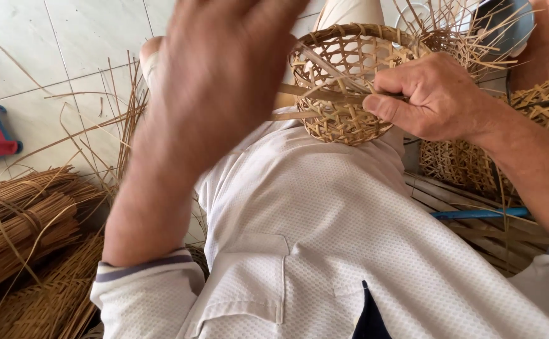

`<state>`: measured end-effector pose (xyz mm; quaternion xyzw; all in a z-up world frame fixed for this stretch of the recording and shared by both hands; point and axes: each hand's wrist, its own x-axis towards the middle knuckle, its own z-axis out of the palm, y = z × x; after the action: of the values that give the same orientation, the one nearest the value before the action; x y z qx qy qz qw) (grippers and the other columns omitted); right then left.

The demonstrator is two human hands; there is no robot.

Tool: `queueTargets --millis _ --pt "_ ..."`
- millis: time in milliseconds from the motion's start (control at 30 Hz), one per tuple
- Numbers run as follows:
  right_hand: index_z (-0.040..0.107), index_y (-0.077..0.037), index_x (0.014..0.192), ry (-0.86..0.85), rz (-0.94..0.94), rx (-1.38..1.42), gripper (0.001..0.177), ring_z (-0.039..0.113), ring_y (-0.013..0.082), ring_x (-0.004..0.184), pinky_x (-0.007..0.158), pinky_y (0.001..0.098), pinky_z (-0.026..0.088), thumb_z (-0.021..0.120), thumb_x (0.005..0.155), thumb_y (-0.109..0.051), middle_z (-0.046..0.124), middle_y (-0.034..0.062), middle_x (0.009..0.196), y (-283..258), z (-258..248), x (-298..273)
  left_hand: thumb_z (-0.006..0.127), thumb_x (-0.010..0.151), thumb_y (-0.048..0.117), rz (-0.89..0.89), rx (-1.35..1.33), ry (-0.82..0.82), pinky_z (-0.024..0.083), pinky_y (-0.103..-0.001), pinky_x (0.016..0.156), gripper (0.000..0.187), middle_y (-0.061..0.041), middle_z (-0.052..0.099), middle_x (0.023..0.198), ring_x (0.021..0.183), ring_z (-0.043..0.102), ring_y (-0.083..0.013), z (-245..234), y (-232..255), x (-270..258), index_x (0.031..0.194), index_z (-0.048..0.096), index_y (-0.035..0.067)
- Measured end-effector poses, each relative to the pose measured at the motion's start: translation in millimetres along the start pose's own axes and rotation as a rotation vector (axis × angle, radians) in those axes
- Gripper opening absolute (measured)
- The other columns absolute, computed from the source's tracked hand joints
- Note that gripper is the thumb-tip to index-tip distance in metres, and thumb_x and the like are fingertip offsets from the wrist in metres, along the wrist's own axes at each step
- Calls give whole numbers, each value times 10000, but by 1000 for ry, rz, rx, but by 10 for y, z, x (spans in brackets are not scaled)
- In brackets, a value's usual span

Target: The person is weaving a rim onto a small basket using thin strips of bamboo or rattan, threading them through the existing weave to secure the edge.

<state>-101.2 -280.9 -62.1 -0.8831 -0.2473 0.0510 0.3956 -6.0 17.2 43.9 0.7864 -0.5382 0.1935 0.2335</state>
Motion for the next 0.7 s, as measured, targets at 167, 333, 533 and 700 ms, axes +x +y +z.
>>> queueTargets --millis 167,333,533,700 --pt "423 -177 649 33 -136 21 585 310 94 402 315 264 304 375 931 -687 406 -19 550 349 52 -96 526 1258 271 5 157 -511 164 -550 1250 616 -181 211 1749 1551 210 -336 612 821 -169 1666 92 113" --pt "647 -100 650 -8 -106 20 366 297 103 294 268 253 201 640 991 -234 567 22 507 117 -21 5 701 1115 448 -39 -7 -234 161 -585 1268 644 -98 676 1461 1356 591 -304 1031 385 -196 1568 426 82" --pt "456 -155 537 -16 -123 59 451 301 98 321 291 271 222 645 947 -173 444 -34 465 -3 -102 35 593 1061 514 9 -426 -140 460 -447 999 482 -16 705 930 960 697 -226 891 161 -28 1311 544 105" --pt "494 -134 565 -60 -45 -13 418 328 130 341 343 306 263 601 954 -244 463 -25 473 -136 -165 78 799 960 307 -19 -585 -111 428 -376 868 237 -10 685 881 843 628 -207 883 130 -35 963 683 101"
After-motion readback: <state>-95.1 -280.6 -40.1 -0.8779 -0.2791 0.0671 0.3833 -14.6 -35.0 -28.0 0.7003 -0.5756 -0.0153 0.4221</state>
